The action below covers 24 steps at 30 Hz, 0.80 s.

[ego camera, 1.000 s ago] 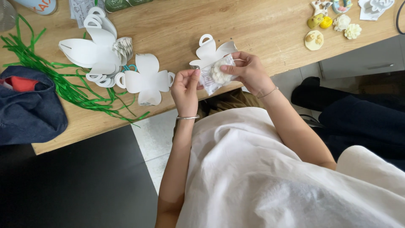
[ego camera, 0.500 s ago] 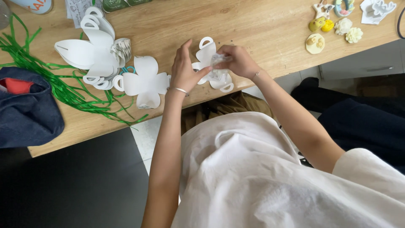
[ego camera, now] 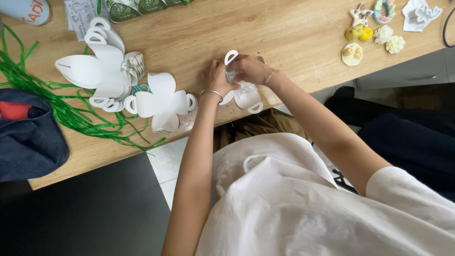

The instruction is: Assembling and tying ribbons on small gift packages containing decorative items.

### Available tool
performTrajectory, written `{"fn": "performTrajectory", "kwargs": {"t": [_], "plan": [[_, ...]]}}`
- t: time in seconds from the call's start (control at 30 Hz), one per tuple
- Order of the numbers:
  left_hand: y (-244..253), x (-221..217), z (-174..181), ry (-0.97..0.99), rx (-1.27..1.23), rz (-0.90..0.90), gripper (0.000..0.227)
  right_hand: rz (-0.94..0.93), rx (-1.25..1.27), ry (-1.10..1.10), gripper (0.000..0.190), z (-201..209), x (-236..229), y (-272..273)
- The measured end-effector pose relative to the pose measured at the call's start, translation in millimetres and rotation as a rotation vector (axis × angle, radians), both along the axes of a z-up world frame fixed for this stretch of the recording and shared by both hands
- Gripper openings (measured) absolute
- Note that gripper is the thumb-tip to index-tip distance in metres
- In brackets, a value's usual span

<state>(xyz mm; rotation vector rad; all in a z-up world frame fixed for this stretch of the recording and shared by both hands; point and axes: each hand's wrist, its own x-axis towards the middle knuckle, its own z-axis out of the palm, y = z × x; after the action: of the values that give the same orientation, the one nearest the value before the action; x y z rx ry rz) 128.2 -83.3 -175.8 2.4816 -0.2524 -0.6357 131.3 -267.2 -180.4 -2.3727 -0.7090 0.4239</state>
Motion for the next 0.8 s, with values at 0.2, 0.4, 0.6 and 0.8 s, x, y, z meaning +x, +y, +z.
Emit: {"fn": "performTrajectory", "kwargs": {"t": [0.2, 0.4, 0.6, 0.8], "plan": [[2, -6, 1, -0.064, -0.044, 0.042, 0.100, -0.143, -0.080, -0.279, 0.053, 33, -24, 1], [5, -1, -31, -0.096, -0.052, 0.011, 0.099, -0.171, 0.037, -0.290, 0.059, 96, -82, -9], [5, 3, 24, 0.069, -0.057, 0.029, 0.099, 0.110, -0.372, -0.189, 0.098, 88, -113, -8], [-2, -7, -14, -0.134, -0.125, 0.145, 0.077, 0.054, -0.267, -0.227, 0.058, 45, -114, -19]]}}
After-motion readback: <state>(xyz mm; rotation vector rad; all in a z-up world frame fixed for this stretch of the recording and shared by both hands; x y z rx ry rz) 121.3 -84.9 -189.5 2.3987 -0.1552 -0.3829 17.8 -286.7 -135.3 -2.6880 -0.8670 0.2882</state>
